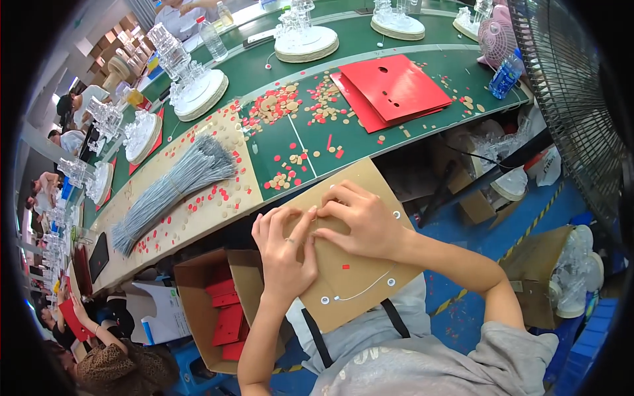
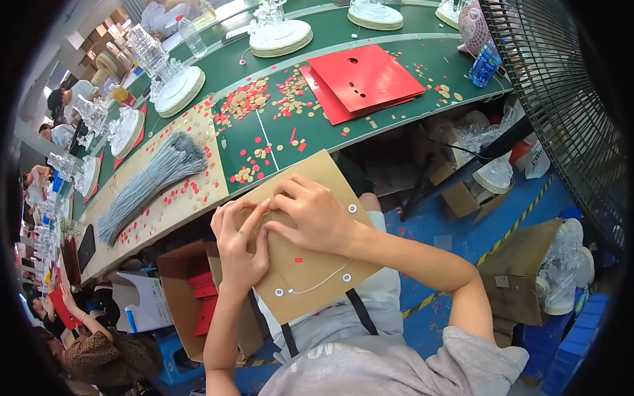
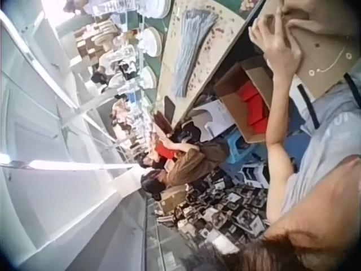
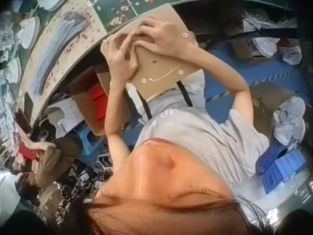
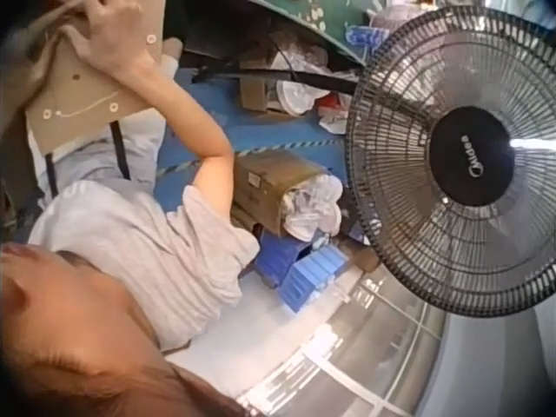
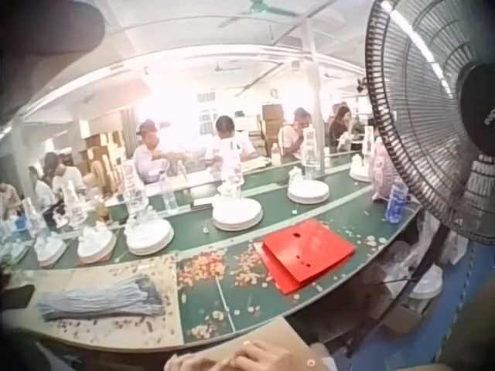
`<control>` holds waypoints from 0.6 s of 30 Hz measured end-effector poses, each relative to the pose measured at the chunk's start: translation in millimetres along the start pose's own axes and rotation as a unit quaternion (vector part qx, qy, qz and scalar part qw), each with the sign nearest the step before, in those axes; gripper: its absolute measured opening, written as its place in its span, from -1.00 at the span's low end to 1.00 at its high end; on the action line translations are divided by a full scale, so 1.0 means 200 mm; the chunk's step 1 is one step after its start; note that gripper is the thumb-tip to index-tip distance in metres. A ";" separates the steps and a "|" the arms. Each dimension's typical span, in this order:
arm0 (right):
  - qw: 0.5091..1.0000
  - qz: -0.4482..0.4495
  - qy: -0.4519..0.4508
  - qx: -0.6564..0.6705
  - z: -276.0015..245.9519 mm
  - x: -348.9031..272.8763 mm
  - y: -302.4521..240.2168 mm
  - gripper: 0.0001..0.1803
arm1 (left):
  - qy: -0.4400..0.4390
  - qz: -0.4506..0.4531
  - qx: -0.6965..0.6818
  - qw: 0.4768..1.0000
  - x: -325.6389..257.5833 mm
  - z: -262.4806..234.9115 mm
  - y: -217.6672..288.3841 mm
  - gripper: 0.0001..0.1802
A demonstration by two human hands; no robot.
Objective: Assembling lighting fixtures by attaching electrical wires and cardboard backing to the main housing.
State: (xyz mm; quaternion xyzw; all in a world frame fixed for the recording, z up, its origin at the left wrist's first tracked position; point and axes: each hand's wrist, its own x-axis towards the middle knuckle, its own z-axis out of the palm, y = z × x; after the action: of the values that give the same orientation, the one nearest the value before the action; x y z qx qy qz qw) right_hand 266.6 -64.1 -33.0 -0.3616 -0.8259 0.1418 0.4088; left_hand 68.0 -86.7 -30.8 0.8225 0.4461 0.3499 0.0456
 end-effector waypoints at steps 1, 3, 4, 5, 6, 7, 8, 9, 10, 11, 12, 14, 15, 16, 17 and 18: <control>0.999 0.027 0.008 -0.032 0.02 0.01 -0.01 -0.71 | 0.007 -0.006 -0.009 1.000 0.00 0.01 0.00 -0.48; 0.996 0.053 0.013 -0.064 0.04 0.00 -0.01 -0.71 | 0.004 -0.006 -0.007 1.000 -0.02 0.03 0.00 -0.45; 0.996 0.060 0.024 -0.060 0.05 0.00 0.00 -0.73 | 0.001 -0.006 -0.005 1.000 -0.02 0.03 0.00 -0.43; 0.996 0.068 0.033 -0.054 0.06 0.01 0.00 -0.74 | 0.002 -0.007 -0.004 1.000 -0.02 0.03 0.00 -0.42; 0.996 0.066 0.030 -0.053 0.06 0.01 0.00 -0.74 | 0.003 -0.010 -0.004 1.000 -0.02 0.03 0.00 -0.42; 0.996 0.062 0.038 -0.047 0.05 0.01 0.00 -0.77 | 0.002 -0.008 0.002 1.000 -0.02 0.02 0.00 -0.43; 0.996 0.058 0.047 -0.043 0.04 0.01 -0.01 -0.79 | 0.002 -0.005 0.007 1.000 -0.02 0.02 0.00 -0.43; 0.996 0.057 0.045 -0.042 0.03 0.02 0.00 -0.79 | 0.002 -0.007 0.007 1.000 -0.03 0.02 -0.01 -0.43; 0.998 0.058 0.028 -0.019 0.02 0.03 0.01 -0.81 | 0.007 -0.008 -0.003 1.000 -0.04 0.02 -0.02 -0.43; 0.998 0.059 0.013 0.002 0.00 0.04 0.03 -0.83 | 0.011 -0.006 -0.014 1.000 -0.05 0.02 -0.03 -0.43; 0.998 0.060 0.013 0.001 -0.01 0.04 0.05 -0.83 | 0.010 -0.006 -0.014 1.000 -0.04 0.02 -0.03 -0.43; 0.997 0.046 -0.046 0.051 -0.04 0.07 0.11 -0.84 | 0.006 -0.006 -0.031 0.999 -0.04 0.01 -0.04 -0.43; 0.997 0.045 -0.046 0.052 -0.06 0.09 0.13 -0.84 | 0.006 -0.006 -0.029 1.000 -0.04 0.01 -0.04 -0.43; 0.987 0.059 -0.111 0.096 -0.09 0.12 0.15 -0.82 | 0.006 -0.003 -0.038 0.999 -0.04 0.01 -0.04 -0.43; 0.972 0.072 -0.175 0.138 -0.12 0.15 0.17 -0.81 | 0.006 0.000 -0.047 0.999 -0.03 0.02 -0.03 -0.43; 0.972 0.071 -0.175 0.139 -0.12 0.18 0.19 -0.81 | 0.006 0.000 -0.046 0.999 -0.03 0.02 -0.03 -0.43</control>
State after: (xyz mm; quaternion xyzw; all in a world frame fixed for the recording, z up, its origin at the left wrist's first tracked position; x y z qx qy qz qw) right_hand 289.4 -12.5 -17.8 -0.3287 -0.8289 0.3449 0.2931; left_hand 64.1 -87.1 -39.0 0.8173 0.4299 0.3751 0.0809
